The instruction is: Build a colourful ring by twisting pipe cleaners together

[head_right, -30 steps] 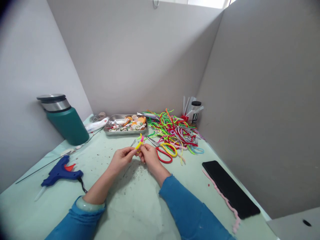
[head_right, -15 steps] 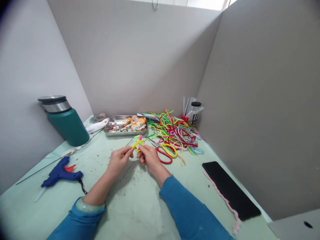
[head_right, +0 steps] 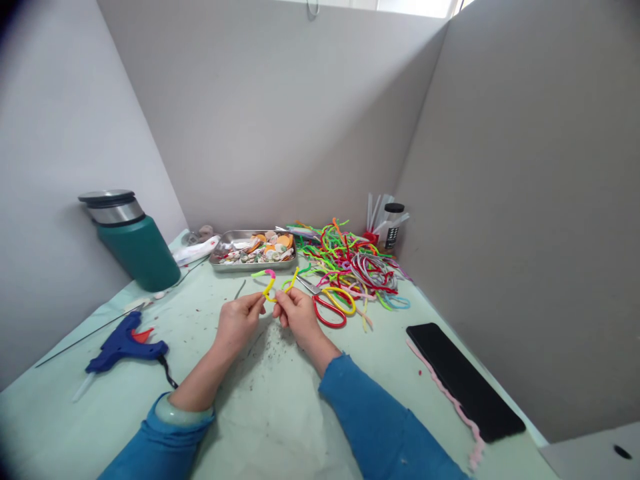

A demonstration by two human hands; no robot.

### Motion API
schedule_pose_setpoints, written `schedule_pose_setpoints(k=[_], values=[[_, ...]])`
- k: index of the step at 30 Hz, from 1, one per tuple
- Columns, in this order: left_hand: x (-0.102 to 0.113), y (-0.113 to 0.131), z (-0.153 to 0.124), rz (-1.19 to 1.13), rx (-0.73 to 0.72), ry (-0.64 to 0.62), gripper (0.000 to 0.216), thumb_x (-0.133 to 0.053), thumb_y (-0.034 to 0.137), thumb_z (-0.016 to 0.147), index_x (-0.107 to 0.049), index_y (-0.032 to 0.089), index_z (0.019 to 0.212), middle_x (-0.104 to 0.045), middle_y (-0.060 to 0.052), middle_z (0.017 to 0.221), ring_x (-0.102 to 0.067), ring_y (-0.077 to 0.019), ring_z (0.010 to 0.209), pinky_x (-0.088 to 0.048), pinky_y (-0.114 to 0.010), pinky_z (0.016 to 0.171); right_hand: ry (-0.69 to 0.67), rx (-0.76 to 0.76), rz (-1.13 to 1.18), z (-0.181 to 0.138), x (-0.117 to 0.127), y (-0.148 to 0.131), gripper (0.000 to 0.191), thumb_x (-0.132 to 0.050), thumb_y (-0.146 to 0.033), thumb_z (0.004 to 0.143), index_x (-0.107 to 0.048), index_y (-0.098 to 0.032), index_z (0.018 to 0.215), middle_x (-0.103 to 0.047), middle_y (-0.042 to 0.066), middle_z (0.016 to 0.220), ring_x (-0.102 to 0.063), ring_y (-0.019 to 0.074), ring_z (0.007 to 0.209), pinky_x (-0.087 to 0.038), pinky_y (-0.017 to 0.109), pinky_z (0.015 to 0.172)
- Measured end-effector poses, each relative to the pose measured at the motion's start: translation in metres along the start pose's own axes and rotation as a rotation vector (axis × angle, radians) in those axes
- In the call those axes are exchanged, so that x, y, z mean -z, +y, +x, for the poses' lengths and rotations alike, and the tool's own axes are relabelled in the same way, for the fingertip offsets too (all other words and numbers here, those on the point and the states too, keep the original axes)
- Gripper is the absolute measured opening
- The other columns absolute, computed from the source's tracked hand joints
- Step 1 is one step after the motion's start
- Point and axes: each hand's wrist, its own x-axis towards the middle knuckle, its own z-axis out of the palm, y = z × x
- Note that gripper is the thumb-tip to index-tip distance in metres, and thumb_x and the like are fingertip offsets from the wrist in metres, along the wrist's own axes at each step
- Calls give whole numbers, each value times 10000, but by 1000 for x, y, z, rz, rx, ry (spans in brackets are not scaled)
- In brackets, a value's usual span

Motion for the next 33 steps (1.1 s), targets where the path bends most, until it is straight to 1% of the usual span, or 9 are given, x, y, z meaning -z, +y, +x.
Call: schedule_pose_setpoints(k=[4, 9, 13, 16, 18, 22, 26, 30, 33], values=[[0, 1, -1, 88, -42, -85, 305, -391, 278, 856, -660, 201, 735, -660, -26, 674, -527, -114, 580, -288, -215, 557, 16, 19, -36, -1, -1, 0, 319, -549, -443, 798, -509, -164, 649, -573, -26, 531, -376, 44, 352, -258, 176, 361], [-1, 2, -4, 142, -95, -172, 276, -391, 278, 859, -655, 236, 787, -678, -24, 750, -557, -128, 649, -291, -224, 590, 51, 59, -39, 0, -2, -2, 308, -571, -440, 782, -512, -164, 659, -581, -20, 552, -409, 53, 376, -306, 179, 378], [-2, 3, -6, 163, -109, -131, 239, -437, 279, 829, -675, 257, 825, -684, -23, 798, -568, -146, 712, -296, -232, 604, -6, 117, -95, -4, -5, -2, 268, -579, -409, 785, -540, -165, 681, -557, -28, 545, -409, 58, 386, -317, 188, 379], [-1, 2, -3, 110, -58, -66, 252, -438, 265, 817, -686, 230, 844, -683, -31, 773, -556, -142, 684, -295, -229, 586, -57, 157, -104, -5, -6, -1, 211, -611, -375, 766, -571, -175, 821, -563, -32, 622, -431, 61, 421, -338, 186, 395], [0, 1, -1, 34, 17, -37, 291, -420, 304, 829, -683, 190, 775, -661, -27, 676, -522, -126, 593, -282, -225, 547, -41, 141, -94, -4, -5, 0, 228, -619, -375, 757, -554, -187, 868, -570, -35, 652, -436, 61, 421, -342, 184, 391], [1, 0, 1, -95, 90, -30, 413, -415, 416, 835, -625, 152, 597, -550, 3, 494, -429, -96, 471, -250, -218, 494, -8, 23, -124, 2, 0, 4, 285, -541, -451, 793, -529, -174, 726, -561, -34, 593, -402, 51, 355, -293, 184, 345], [0, 2, -1, -89, -47, -54, 394, -428, 384, 841, -613, 153, 581, -536, 2, 512, -434, -94, 499, -262, -216, 516, 34, -83, -72, 6, 2, 4, 346, -517, -492, 786, -498, -171, 660, -497, -53, 500, -337, 39, 311, -211, 183, 313], [-1, 4, -4, -16, -226, -102, 325, -416, 307, 854, -657, 175, 682, -579, -18, 618, -477, -107, 589, -290, -219, 576, 68, -174, -15, 8, 4, 4, 345, -593, -473, 718, -448, -182, 602, -391, -86, 415, -267, 37, 299, -170, 188, 304], [-1, 6, -5, -37, -225, -157, 314, -407, 308, 859, -663, 185, 726, -588, -13, 634, -479, -106, 593, -291, -216, 575, 39, -177, 30, 9, 5, 4, 322, -603, -443, 707, -457, -177, 598, -416, -78, 430, -290, 37, 305, -181, 189, 308]])
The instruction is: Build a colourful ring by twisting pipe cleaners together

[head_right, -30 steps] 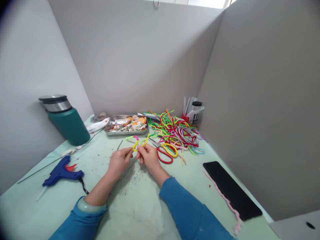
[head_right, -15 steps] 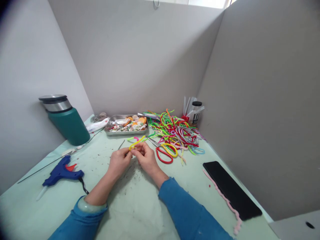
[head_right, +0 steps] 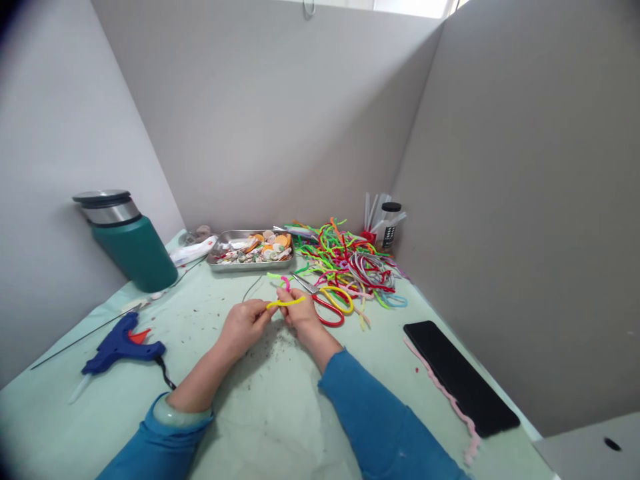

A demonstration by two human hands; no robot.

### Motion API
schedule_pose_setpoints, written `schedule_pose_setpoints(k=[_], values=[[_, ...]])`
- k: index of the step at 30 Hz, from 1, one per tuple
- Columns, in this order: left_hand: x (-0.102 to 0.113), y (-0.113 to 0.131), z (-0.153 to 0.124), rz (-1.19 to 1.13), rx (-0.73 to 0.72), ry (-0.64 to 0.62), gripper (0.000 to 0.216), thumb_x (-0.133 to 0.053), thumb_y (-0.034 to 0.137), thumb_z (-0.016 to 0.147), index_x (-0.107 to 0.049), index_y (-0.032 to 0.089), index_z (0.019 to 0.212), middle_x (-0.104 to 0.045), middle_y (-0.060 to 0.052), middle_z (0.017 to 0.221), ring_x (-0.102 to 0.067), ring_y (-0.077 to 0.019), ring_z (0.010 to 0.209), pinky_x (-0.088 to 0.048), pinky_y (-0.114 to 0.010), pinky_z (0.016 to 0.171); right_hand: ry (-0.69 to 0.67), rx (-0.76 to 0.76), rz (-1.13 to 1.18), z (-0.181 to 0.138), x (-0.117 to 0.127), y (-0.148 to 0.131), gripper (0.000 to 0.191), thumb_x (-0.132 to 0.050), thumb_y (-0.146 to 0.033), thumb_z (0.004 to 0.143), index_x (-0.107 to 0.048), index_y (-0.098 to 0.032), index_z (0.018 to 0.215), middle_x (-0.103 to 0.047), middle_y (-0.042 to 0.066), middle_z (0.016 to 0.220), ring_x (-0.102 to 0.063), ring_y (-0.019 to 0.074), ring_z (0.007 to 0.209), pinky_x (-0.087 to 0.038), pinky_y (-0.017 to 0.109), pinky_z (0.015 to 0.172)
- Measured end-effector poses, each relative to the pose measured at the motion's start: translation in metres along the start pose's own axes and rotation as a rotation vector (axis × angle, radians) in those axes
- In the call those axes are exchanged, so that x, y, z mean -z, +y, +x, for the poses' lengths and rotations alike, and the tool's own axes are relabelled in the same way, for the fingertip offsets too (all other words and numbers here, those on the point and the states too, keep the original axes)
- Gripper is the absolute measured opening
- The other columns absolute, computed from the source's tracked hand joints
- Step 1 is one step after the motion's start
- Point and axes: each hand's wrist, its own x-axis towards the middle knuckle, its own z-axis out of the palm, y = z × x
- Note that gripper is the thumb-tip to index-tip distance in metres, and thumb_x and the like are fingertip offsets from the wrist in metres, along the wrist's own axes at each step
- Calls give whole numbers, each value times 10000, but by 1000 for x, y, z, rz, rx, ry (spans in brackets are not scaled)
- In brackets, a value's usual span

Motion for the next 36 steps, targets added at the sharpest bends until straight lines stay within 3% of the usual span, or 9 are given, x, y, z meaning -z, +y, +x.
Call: schedule_pose_setpoints(k=[7, 13, 17, 23, 28, 31, 36], values=[[1, 0, 2, -263, 171, -26, 359, -419, 405, 830, -629, 158, 677, -538, 20, 547, -425, -92, 509, -287, -203, 518, -3, -12, 87, -1, 2, -1, 257, -600, -382, 715, -473, -173, 636, -471, -73, 459, -323, 32, 301, -209, 174, 309], [0, -3, 4, -377, 295, -71, 413, -417, 445, 804, -628, 146, 613, -461, 30, 475, -390, -99, 472, -282, -213, 491, -42, 30, 36, -3, 3, -3, 310, -586, -442, 755, -455, -177, 664, -472, -75, 464, -352, 34, 315, -211, 161, 320], [-2, -5, 6, -409, 345, -116, 427, -415, 465, 795, -603, 145, 586, -485, 26, 463, -400, -99, 457, -286, -213, 480, -33, 86, -36, -3, 2, -1, 304, -576, -443, 767, -457, -179, 675, -485, -72, 468, -359, 37, 326, -228, 161, 334], [-6, -9, 5, -389, 343, -138, 414, -395, 468, 814, -593, 151, 636, -595, -3, 534, -463, -103, 454, -324, -214, 482, -27, 118, -100, -4, -1, 1, 309, -569, -452, 766, -456, -184, 661, -474, -76, 462, -363, 47, 334, -238, 172, 339], [-5, -8, 4, -281, 384, 71, 262, -548, 426, 743, -564, 174, 816, -596, 33, 543, -503, -104, 454, -337, -207, 488, -32, 93, -83, -5, -1, 1, 323, -574, -469, 759, -471, -180, 657, -482, -72, 465, -362, 46, 331, -234, 173, 330], [-5, -7, 4, -209, 308, 134, 217, -556, 396, 749, -559, 179, 733, -593, 32, 576, -508, -97, 494, -339, -202, 510, -26, 70, -41, -5, -1, 2, 322, -587, -466, 749, -469, -178, 664, -487, -72, 469, -360, 39, 321, -228, 167, 321], [-4, -4, 5, -195, 172, 99, 232, -468, 320, 829, -647, 178, 789, -667, -18, 717, -569, -121, 632, -387, -219, 611, 4, 77, 50, -2, 2, 4, 331, -598, -459, 746, -457, -175, 652, -478, -71, 470, -366, 31, 315, -229, 156, 317]])
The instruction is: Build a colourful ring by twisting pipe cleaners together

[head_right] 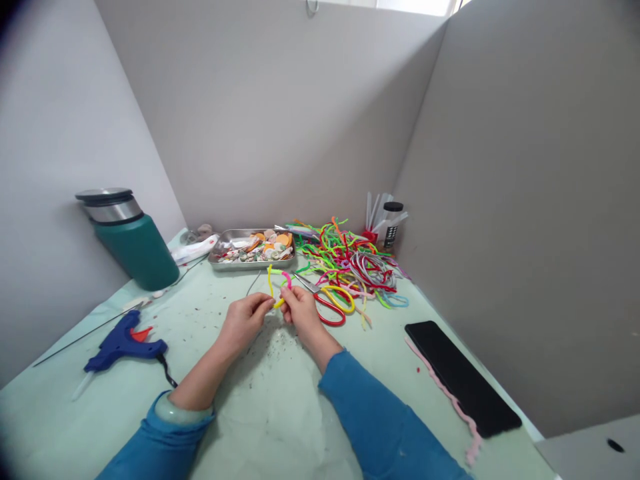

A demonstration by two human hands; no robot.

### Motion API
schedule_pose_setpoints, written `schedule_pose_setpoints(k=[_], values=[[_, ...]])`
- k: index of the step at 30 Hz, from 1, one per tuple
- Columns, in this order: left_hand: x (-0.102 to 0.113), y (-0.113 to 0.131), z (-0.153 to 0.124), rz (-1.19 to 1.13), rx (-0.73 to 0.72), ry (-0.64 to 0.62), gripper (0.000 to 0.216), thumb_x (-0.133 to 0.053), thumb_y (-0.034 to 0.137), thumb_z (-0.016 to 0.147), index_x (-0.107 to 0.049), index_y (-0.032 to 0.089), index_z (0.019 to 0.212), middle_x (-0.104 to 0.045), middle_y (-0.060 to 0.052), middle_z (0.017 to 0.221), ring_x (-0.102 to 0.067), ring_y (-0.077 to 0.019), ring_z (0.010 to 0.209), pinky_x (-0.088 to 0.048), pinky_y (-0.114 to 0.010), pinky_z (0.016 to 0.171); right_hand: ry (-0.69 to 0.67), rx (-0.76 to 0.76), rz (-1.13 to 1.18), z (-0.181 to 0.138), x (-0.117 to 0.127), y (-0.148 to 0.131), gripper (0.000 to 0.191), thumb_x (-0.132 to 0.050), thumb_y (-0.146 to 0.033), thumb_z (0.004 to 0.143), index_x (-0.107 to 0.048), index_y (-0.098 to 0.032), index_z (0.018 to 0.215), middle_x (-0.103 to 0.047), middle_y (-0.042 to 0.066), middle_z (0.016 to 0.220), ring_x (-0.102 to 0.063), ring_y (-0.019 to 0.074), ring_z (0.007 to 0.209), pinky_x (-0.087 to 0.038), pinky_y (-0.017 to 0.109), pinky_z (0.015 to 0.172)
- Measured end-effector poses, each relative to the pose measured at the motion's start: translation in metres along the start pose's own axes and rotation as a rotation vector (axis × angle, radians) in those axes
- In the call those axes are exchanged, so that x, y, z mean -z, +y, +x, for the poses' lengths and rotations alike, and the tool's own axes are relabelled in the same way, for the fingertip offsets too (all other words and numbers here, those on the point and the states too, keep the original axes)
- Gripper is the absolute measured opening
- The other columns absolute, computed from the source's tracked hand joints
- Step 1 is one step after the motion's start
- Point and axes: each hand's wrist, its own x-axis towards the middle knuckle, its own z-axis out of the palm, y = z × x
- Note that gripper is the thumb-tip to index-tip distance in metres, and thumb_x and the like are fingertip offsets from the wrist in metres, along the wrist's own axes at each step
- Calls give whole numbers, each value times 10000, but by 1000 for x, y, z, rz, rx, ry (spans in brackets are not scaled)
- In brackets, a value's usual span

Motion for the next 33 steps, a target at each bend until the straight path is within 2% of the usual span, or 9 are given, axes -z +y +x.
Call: schedule_pose_setpoints(k=[4, 9, 13, 17, 19, 22, 26, 30, 33], values=[[1, 3, -1, -2, -107, -50, 257, -451, 288, 848, -682, 180, 875, -696, -55, 873, -608, -146, 770, -411, -230, 706, 15, -18, 69, 2, 2, 2, 325, -607, -463, 734, -477, -174, 667, -469, -76, 465, -361, 31, 312, -247, 156, 322], [2, 3, -3, 67, -173, -156, 231, -477, 242, 830, -696, 212, 900, -697, -48, 880, -613, -149, 779, -409, -224, 702, 25, -17, 38, 2, 1, 2, 336, -615, -463, 727, -464, -173, 650, -469, -74, 456, -356, 29, 313, -240, 153, 322], [2, 3, -2, 109, -131, -110, 234, -471, 229, 829, -702, 211, 853, -706, -44, 838, -614, -147, 743, -400, -225, 675, 10, 12, -1, 1, -1, 0, 336, -578, -493, 749, -515, -165, 710, -487, -63, 476, -361, 33, 319, -231, 154, 317], [5, 3, 0, -4, -1, 49, 256, -472, 296, 827, -698, 178, 802, -699, -32, 752, -589, -129, 651, -397, -211, 625, 29, 35, -19, 1, 0, -1, 360, -530, -532, 770, -525, -173, 779, -548, -44, 541, -387, 39, 332, -244, 155, 320], [7, 3, 2, -79, 67, 76, 290, -474, 345, 819, -695, 161, 777, -667, -15, 650, -540, -112, 559, -377, -201, 561, 28, 36, -51, 1, 0, 0, 358, -522, -532, 774, -526, -174, 771, -553, -45, 542, -382, 40, 325, -239, 157, 316], [8, 4, 4, -197, 119, 43, 325, -482, 387, 802, -691, 139, 779, -596, 4, 541, -468, -97, 485, -344, -195, 502, -31, 39, -126, 0, 1, 1, 376, -495, -527, 794, -537, -161, 720, -559, -31, 541, -386, 42, 323, -245, 166, 318], [9, 7, 4, -302, 136, -43, 347, -490, 410, 783, -679, 120, 770, -528, 19, 496, -408, -87, 454, -326, -196, 476, -70, 46, -167, -2, 0, 0, 385, -490, -512, 804, -554, -147, 702, -562, -17, 558, -384, 41, 333, -258, 172, 327], [9, 9, 4, -372, 122, -130, 371, -482, 425, 778, -675, 111, 814, -524, 17, 529, -382, -78, 460, -315, -194, 473, -98, 7, -121, 0, 2, -2, 360, -526, -492, 779, -573, -141, 710, -566, -18, 592, -392, 33, 351, -255, 167, 336], [7, 7, 4, -423, 115, -170, 364, -494, 397, 766, -676, 107, 891, -573, -2, 609, -393, -77, 487, -322, -192, 480, -141, -41, -98, 2, 5, -2, 340, -527, -467, 775, -578, -140, 699, -528, -35, 550, -386, 33, 345, -244, 164, 333]])
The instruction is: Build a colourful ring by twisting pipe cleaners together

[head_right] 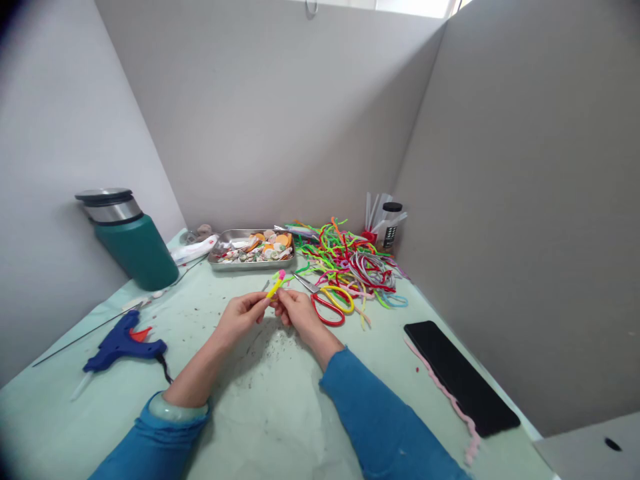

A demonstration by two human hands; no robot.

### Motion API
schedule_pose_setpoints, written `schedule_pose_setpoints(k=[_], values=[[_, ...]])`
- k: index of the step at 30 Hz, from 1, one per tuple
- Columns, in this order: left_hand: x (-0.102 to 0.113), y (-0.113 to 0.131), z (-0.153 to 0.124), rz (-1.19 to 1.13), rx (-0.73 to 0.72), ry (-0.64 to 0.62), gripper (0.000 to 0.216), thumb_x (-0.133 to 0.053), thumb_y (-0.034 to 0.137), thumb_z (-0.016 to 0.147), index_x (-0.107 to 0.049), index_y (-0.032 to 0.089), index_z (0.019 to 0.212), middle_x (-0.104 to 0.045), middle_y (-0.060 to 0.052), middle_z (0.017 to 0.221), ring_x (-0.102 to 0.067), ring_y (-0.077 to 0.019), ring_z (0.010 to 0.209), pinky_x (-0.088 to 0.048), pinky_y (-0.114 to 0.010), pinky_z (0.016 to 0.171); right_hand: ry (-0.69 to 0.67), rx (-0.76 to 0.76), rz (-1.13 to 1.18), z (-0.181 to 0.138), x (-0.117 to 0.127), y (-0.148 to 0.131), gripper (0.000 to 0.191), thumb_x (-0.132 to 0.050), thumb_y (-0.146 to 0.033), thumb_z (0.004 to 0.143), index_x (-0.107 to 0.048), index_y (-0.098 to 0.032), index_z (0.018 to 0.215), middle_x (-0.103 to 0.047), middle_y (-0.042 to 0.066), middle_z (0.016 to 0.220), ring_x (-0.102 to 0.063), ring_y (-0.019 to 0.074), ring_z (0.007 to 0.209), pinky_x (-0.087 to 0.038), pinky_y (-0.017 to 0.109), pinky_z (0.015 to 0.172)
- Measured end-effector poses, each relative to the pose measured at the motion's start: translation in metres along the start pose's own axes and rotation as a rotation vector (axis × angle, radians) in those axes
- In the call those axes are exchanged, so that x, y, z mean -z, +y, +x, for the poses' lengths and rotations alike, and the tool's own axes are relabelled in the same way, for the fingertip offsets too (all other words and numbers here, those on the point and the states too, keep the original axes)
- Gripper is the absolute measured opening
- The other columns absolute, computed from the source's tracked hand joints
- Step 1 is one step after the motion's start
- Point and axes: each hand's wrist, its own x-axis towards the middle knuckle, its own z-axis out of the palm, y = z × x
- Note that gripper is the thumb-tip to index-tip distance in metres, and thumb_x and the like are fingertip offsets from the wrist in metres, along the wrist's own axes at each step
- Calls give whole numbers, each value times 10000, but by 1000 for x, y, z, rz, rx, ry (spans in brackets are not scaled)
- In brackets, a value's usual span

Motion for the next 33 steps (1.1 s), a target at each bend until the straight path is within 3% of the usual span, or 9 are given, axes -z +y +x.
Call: schedule_pose_setpoints(k=[5, 11, 15, 21, 25, 33], values=[[0, -1, 0, 18, -7, 14, 361, -501, 336, 750, -674, 107, 969, -567, 9, 597, -416, -85, 505, -330, -194, 491, 76, -10, 64, 0, 0, 0, 255, -587, -394, 730, -552, -150, 664, -530, -42, 549, -374, 29, 350, -234, 162, 337], [2, -2, 0, 234, -3, 132, 310, -466, 338, 791, -694, 128, 814, -587, 0, 569, -473, -101, 510, -347, -199, 510, 57, 41, 163, -3, -3, -2, 287, -601, -428, 736, -531, -159, 664, -533, -40, 568, -385, 33, 378, -265, 169, 368], [3, -7, 0, 334, -88, 245, 264, -460, 292, 810, -688, 157, 801, -676, -22, 725, -560, -118, 612, -397, -199, 594, 42, 80, 99, -6, -6, -4, 284, -602, -435, 742, -533, -166, 681, -570, -30, 609, -393, 38, 392, -290, 177, 392], [3, -7, -5, 616, -235, 329, 258, -424, 219, 842, -672, 181, 902, -684, -51, 835, -597, -152, 743, -405, -230, 677, 91, 197, -72, -11, -11, -6, 244, -581, -407, 771, -555, -168, 727, -581, -14, 638, -408, 59, 428, -317, 190, 406], [2, -7, -7, 800, -233, 257, 259, -406, 203, 853, -665, 199, 872, -682, -50, 856, -596, -159, 772, -378, -242, 692, 126, 232, -161, -11, -12, -3, 243, -578, -398, 775, -558, -164, 711, -567, -18, 598, -411, 69, 427, -330, 194, 401], [-1, -13, -4, 812, -124, 103, 265, -400, 225, 858, -649, 216, 769, -671, -28, 754, -567, -137, 664, -324, -231, 606, 179, 170, -194, -9, -10, -2, 261, -585, -391, 767, -538, -163, 650, -553, -31, 532, -390, 63, 372, -307, 195, 373]])
